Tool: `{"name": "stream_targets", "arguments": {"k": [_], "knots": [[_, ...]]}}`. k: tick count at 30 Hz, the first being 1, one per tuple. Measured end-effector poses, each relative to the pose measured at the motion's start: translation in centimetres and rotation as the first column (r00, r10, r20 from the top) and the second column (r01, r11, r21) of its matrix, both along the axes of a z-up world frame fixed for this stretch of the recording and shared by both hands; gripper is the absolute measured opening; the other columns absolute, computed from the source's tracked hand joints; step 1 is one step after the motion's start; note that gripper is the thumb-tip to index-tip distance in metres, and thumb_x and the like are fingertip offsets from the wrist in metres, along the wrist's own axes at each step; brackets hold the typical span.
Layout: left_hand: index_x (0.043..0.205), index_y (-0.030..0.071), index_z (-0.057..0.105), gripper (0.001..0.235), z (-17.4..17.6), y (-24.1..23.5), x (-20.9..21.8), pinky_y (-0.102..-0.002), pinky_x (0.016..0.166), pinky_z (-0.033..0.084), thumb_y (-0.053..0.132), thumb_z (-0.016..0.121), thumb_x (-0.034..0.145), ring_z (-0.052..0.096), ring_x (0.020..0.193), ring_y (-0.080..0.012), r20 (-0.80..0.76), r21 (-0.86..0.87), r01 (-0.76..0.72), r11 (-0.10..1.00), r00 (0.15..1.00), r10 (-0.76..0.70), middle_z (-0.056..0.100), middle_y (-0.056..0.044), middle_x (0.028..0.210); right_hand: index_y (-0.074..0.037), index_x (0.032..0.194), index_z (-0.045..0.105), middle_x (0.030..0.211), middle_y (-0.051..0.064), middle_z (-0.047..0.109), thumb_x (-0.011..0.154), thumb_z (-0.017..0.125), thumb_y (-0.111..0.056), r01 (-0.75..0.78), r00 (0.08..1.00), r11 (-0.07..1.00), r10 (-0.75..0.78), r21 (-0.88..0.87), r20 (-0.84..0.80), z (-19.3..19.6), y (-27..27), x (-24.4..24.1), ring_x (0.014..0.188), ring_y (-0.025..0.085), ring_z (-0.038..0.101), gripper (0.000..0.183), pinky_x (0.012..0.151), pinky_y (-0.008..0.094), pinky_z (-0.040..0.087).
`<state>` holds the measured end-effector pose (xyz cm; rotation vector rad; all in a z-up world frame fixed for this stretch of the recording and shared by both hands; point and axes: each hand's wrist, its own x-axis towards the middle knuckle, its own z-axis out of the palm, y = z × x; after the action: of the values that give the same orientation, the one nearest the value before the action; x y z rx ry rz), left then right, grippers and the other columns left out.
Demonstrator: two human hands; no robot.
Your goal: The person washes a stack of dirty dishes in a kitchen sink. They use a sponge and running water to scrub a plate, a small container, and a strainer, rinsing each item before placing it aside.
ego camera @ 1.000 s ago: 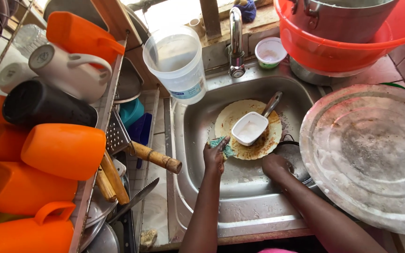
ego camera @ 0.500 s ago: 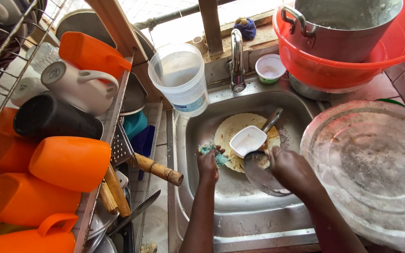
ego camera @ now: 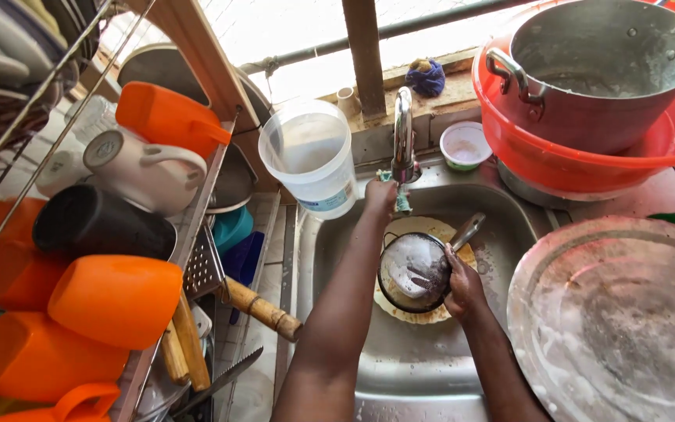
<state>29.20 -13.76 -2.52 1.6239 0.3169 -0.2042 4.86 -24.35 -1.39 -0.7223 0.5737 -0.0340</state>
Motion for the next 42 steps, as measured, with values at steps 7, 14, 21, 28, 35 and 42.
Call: {"name": "stream_targets", "arguments": {"k": [7,14,21,28,35,42], "knots": [[0.1,-0.004,0.075,0.038,1.8,-3.3,3.9,-0.031,0.059,0.059,0.031,0.061,0.093,0.078,0.083,-0.0312,-0.076,-0.408,0.15,0.901,0.977,-0.197,0.076,-0.024,0.098,0.0,0.124,0.065,0.122,0.031,0.067,0.108,0.059,-0.037,0.048,0.999,0.995,-0.047,-0.082,0.02,1.7,0.5,1.5,0.114,0.043,0.066,0.04,0.103,0.059,0.05],[0.087,0.01,0.076,0.02,-1.1,-2.0,3.0,-0.025,0.058,0.06,0.03,0.078,0.086,0.078,0.079,-0.024,-0.091,-0.836,0.099,0.539,0.944,-0.316,0.078,-0.012,0.086,-0.002,0.127,0.064,0.126,0.031,0.065,0.108,0.057,-0.032,-0.057,0.998,0.995,0.055,-0.083,-0.03,2.6,3.8,-1.0,0.114,0.045,0.066,0.036,0.101,0.061,0.051],[0.112,0.004,0.066,0.04,4.2,7.8,-7.5,-0.031,0.087,0.058,0.029,0.068,0.082,0.071,0.101,-0.026,0.025,0.019,0.396,0.918,0.918,-0.396,0.072,-0.01,0.1,-0.004,0.125,0.065,0.122,0.026,0.069,0.104,0.058,-0.023,-0.145,0.988,0.984,0.138,0.104,0.075,6.5,5.4,-3.0,0.111,0.041,0.069,0.029,0.099,0.064,0.052],[0.117,-0.002,0.067,0.039,6.4,6.3,-26.9,-0.052,0.101,0.053,0.004,0.081,0.082,0.069,0.096,-0.0452,0.748,0.461,-0.135,0.877,0.591,-0.302,0.07,-0.026,0.095,-0.013,0.128,0.064,0.122,0.011,0.073,0.107,0.052,-0.025,-0.247,0.928,0.95,0.175,0.193,0.33,6.9,6.5,-3.0,0.108,0.027,0.072,0.027,0.096,0.048,0.058],[0.114,0.009,0.068,0.024,7.0,6.1,-24.2,-0.046,0.079,0.06,0.007,0.054,0.095,0.072,0.074,-0.0308,0.872,0.489,-0.594,0.638,0.319,-0.371,0.07,-0.011,0.087,-0.001,0.131,0.06,0.114,0.022,0.073,0.101,0.056,-0.011,-0.297,0.839,0.955,0.263,-0.003,0.477,0.1,7.0,-2.4,0.104,0.029,0.073,0.032,0.092,0.044,0.06],[0.107,0.025,0.068,0.037,6.6,10.7,-21.9,-0.047,0.085,0.055,0.057,0.07,0.088,0.075,0.09,-0.0313,0.481,0.379,-0.408,0.831,0.854,0.2,0.075,-0.001,0.087,0.0,0.135,0.059,0.117,0.024,0.07,0.107,0.051,-0.01,-0.335,0.848,0.937,0.344,-0.094,0.403,1.2,8.7,-3.5,0.108,0.035,0.071,0.031,0.101,0.054,0.053]]}}
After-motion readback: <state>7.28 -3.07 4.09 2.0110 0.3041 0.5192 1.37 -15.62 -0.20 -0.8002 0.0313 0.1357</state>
